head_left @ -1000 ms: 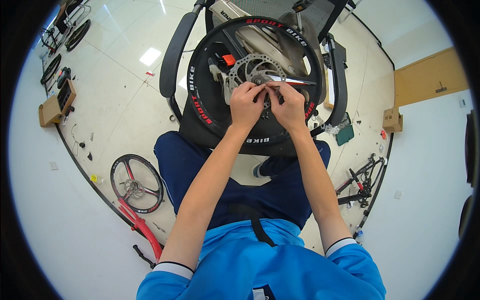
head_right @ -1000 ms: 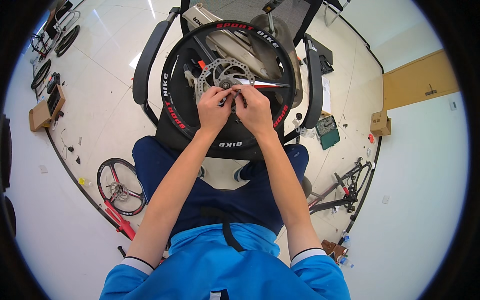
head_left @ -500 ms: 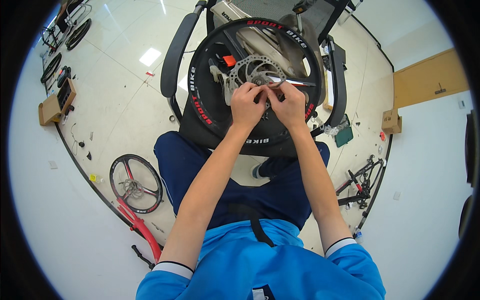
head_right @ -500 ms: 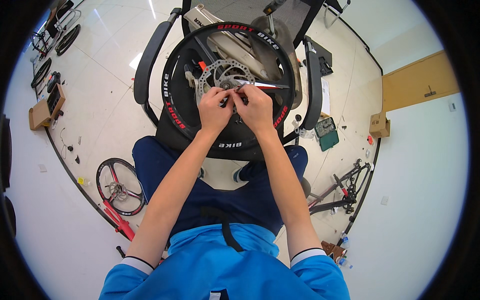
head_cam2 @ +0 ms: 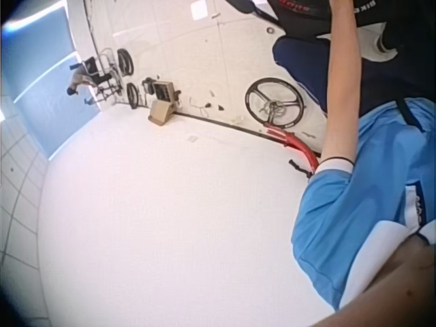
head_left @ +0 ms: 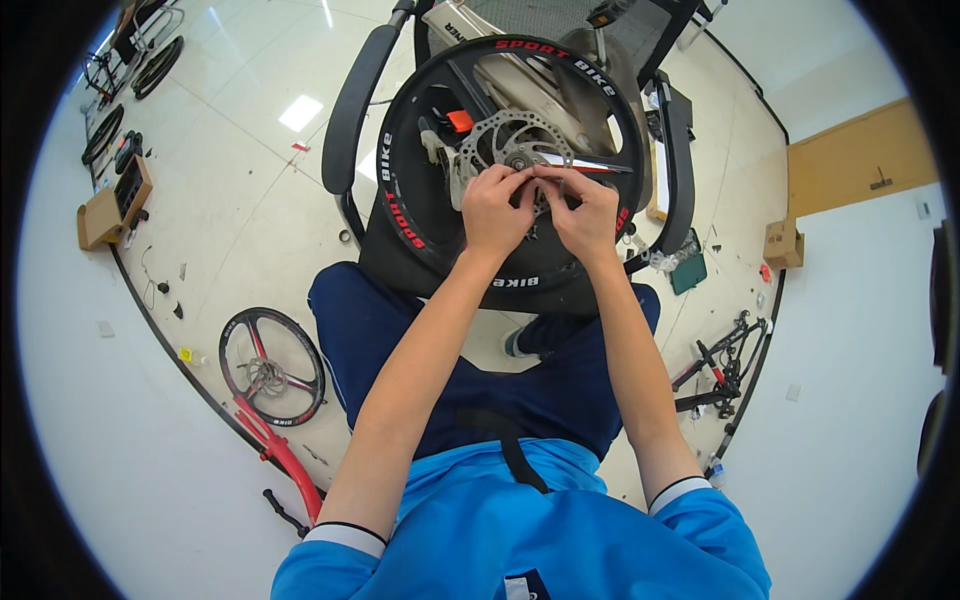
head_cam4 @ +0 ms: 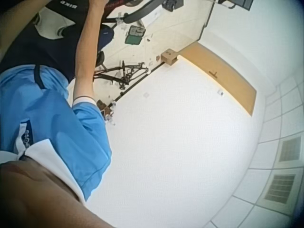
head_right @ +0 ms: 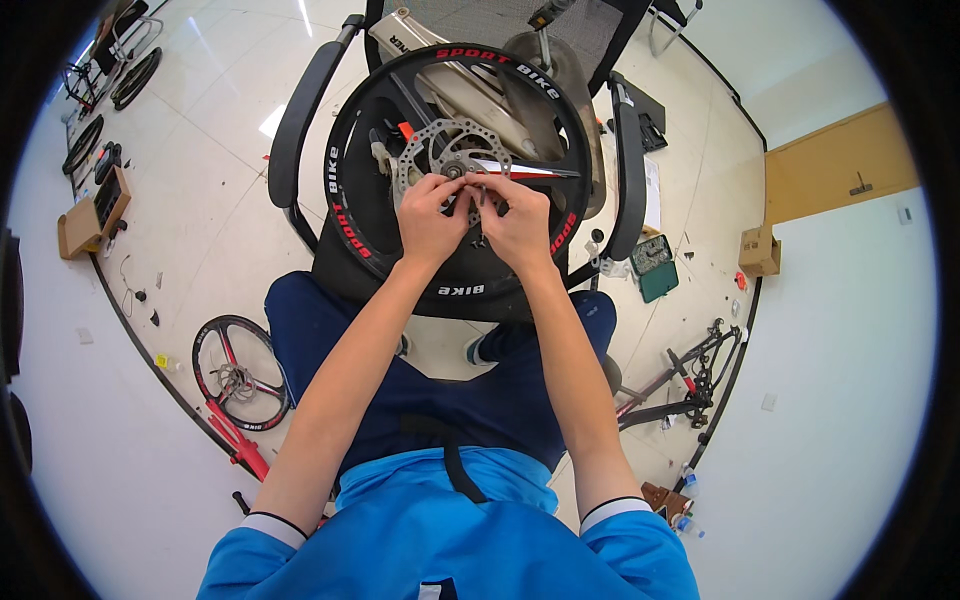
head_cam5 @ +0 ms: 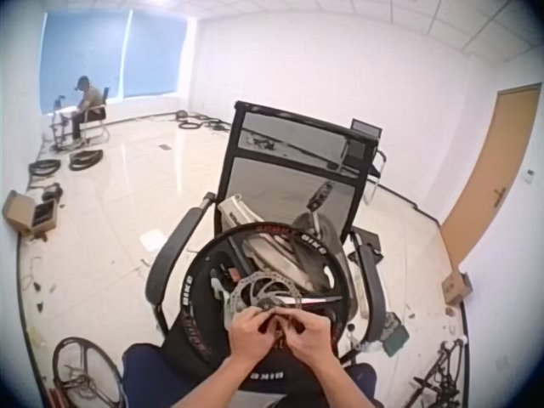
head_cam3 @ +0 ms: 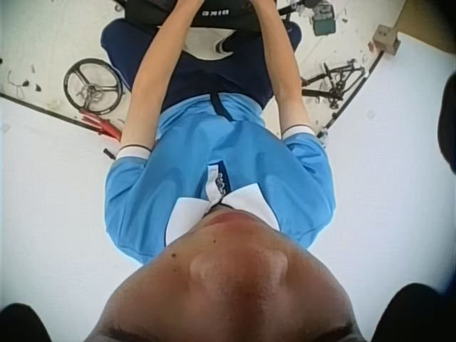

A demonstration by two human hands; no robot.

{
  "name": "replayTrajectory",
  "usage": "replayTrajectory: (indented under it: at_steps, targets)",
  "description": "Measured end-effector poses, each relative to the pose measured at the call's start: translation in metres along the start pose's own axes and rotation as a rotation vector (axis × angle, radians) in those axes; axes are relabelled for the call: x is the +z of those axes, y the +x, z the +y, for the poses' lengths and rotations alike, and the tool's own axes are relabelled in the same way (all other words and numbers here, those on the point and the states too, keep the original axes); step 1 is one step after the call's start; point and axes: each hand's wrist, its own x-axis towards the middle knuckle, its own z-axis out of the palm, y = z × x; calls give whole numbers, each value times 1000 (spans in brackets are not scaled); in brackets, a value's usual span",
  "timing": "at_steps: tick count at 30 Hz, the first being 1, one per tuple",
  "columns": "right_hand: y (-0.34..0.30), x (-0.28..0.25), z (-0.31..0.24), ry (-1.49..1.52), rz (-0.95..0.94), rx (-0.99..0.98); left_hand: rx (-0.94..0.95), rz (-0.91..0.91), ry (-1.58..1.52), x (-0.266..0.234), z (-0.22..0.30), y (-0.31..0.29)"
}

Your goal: The person assembles a bicycle wheel by hand, attaching a disc brake rotor to the hub and securing it with bolts. The person uses a wrench to tighten the bolts and ensures the rotor is properly aligned.

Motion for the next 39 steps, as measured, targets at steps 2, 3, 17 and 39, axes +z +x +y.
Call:
replayTrajectory:
  at_steps: [2,3,17,39]
  targets:
    - [0,2,0,-18,38,-48,-26,1,-24,0,2,1]
    - [0,4,-1,-25,56,-71,-41,4,-38,0,1,1]
    - [3,8,-9,51,3,-61,14,0,20,1,-2,-2]
    - [-5,9,-12,-75,94,-137,-72,-85,-8,-12,9,-1]
